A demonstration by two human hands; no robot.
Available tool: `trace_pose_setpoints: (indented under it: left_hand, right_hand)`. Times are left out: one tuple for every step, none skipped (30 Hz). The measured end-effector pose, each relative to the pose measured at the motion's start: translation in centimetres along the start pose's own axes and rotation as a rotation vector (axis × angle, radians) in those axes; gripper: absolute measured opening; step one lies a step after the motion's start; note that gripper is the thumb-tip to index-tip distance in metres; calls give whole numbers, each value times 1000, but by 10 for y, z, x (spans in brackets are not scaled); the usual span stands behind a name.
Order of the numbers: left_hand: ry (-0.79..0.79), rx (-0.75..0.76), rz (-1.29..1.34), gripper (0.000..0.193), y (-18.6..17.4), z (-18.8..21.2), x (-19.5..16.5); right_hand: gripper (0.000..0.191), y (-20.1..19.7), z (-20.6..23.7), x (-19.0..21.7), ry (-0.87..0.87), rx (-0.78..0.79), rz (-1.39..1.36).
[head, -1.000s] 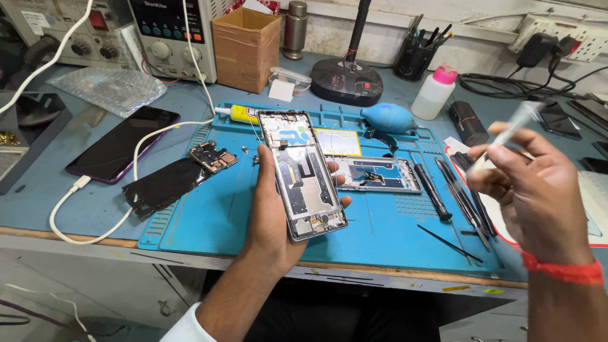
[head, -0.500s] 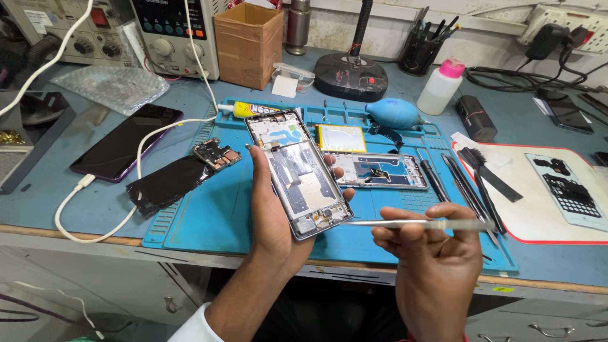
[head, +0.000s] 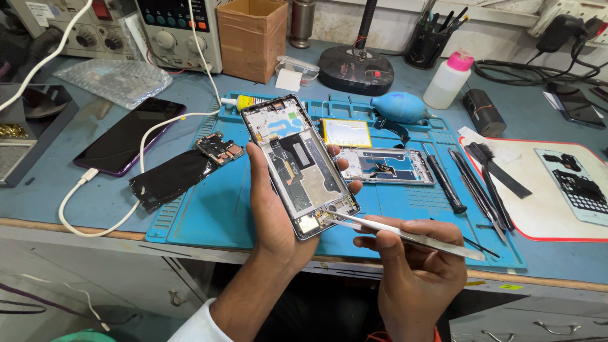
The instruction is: The person repairs a disassembled smartphone at a workbench. They hold the phone frame, use tweezers and a pry tool to work on internal components, handle small parts and a battery, then apply adhesive from a glue tube to the phone frame and press parts into place.
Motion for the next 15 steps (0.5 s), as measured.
trace_pose_setpoints:
  left_hand:
    - [-1,11,11,88,1,0,1]
    - [-1,21,22,88,2,0,0]
    - [-2,31,32,89,2,0,1]
    - [-2,31,30,88,2,0,1]
    - [-2,30,28,88,2,0,1]
    - [-2,30,26,87,1,0,1]
    - [-2,32,49,87,1,0,1]
    - [-2,34,71,87,1,0,2]
    - [-1,35,93,87,1,0,2]
    - [1,23,94,86,-1,0,2]
    - [3,10,95,85,-2,0,3]
    - [4,-2,97,84,-3,0,3]
    - [6,-8,99,84,-3,0,4]
    - [7,-15,101,85,-4,-1,5]
    - [9,-21,102,85,-5,-1,5]
  right_hand:
    - [27,0,0,0,0,1,-5]
    - [27,1,1,0,1,3,-10]
    - [26,2,1,0,2,4,-15]
    - [26,3,2,1,-5,9,-18]
    - [25,3,2,1,-12,14,-21]
    - [24,4,3,1,-18,18,-23]
    - [23,4,4,1,-23,14,-8]
    - [23,4,6,1,-28,10,5]
    - [22,3,8,1,-32,6,18]
    - [21,5,10,1,-52,15,9]
    - [20,5,12,2,-72,24,0]
    - [19,6,14,2,-92,32,-9]
    - [18,6,16,2,-120,41,-29]
    - [18,8,19,3,-147,49,-50]
    - [17,8,21,3,-175,57,-72]
Point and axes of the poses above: each hand's wrist, its own z-axis away from the middle knuckle, its own y-axis out of the palm, x = y × z, the point moved 8 cm from there along -z, towards the middle knuckle
